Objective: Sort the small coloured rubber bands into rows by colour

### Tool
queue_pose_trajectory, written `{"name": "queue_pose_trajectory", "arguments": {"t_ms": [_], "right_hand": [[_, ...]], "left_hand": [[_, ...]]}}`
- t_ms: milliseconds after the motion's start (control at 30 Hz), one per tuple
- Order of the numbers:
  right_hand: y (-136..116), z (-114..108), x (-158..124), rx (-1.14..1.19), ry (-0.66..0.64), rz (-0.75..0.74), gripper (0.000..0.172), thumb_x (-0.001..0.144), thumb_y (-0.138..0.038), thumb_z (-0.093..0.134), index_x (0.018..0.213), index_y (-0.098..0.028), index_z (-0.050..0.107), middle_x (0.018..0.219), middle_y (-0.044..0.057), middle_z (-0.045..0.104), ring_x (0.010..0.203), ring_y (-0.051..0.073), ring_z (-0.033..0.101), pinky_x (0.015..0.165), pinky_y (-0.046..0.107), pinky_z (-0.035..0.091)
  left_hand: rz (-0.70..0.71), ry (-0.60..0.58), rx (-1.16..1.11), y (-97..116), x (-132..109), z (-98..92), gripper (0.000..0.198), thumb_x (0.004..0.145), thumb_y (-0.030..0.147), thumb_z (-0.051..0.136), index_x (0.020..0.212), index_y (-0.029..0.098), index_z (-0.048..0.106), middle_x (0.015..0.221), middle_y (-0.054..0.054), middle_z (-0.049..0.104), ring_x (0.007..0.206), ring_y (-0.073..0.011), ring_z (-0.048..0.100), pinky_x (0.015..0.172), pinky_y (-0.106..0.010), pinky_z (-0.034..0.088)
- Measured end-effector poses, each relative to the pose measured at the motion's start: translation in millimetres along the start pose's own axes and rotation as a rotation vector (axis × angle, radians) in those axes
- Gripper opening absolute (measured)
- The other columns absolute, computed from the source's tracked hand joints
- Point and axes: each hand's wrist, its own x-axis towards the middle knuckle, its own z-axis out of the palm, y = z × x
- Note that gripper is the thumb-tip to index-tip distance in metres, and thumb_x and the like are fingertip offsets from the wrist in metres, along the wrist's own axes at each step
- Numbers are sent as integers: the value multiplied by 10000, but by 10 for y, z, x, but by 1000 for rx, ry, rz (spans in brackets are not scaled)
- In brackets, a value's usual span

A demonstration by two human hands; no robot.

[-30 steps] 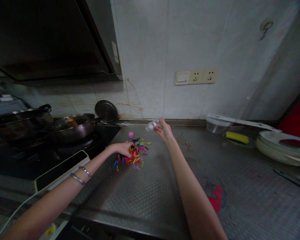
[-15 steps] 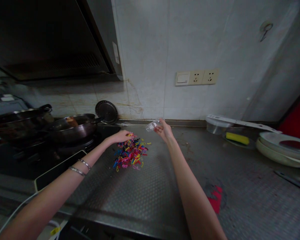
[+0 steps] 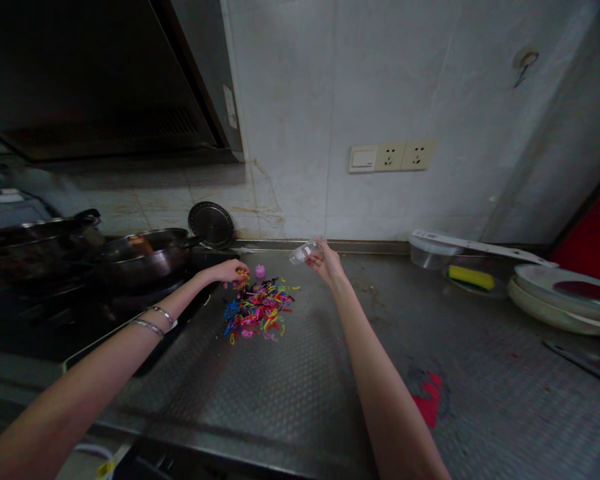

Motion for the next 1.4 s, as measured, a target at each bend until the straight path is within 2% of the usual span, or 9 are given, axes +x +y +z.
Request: {"name": "queue_pose_trajectory", "arguments": {"t_ms": [133,433,567,667,800,1000,1200,1300,1400], "right_hand": [[7,-5,11,-3,8,-10,209,705,-330,596,811,-185,490,554,7,603,502,122,562,529,259,497],[-9,-6,-3,17,19,4,213,716,-365,580,794,-192,484,554,-2,590,502,109,553,492,217,469],[12,-13,25,19,26,30,224,708,-389,580,747,-186,493,527,-14,558,443,85,503,403,177,404],[29,-29,42,35,6,65,220,701,-383,581,746,-186,495,529,-23,546,431,75,487,392,169,398],[38,-59,37,72,-19,112,181,702,-336,572,766,-196,477,551,-28,553,447,79,515,411,169,424],[41,-106,14,98,-80,113,174,691,-265,568,841,-210,498,580,-26,570,560,136,600,551,270,511],[96,-133,61,36,-44,185,147,660,-225,599,793,-189,547,627,-1,616,523,96,571,448,166,429],[162,-127,77,53,-90,198,78,673,-194,579,746,-185,553,641,1,627,561,99,590,462,160,423],[230,-105,62,50,-161,200,56,661,-144,577,693,-170,539,645,4,627,619,121,615,513,183,446]], "left_hand": [[-29,147,50,-55,53,22,473,643,409,578,1042,153,575,654,-29,610,425,-102,498,373,-179,360],[184,66,-138,214,40,65,372,722,443,504,825,123,664,485,-26,595,532,-140,560,534,-207,404],[95,323,-114,179,233,118,269,691,324,532,822,120,648,583,-37,620,528,-161,571,539,-243,414],[72,477,68,57,438,217,297,621,312,597,859,140,637,793,-74,646,733,-207,593,626,-250,423],[76,460,154,-74,641,388,434,568,315,644,958,130,597,953,-121,621,910,-259,562,722,-263,415],[44,431,134,-90,786,494,294,574,251,616,856,168,619,888,-85,643,834,-206,581,708,-226,408],[90,460,-169,154,755,285,328,586,329,606,843,126,614,771,-66,642,712,-175,584,582,-225,414],[124,452,-466,386,590,82,485,600,422,602,988,133,570,814,-71,643,653,-146,584,514,-208,401],[167,384,-500,606,373,-104,517,612,456,604,1025,149,569,914,-85,633,704,-141,583,496,-187,374]]}}
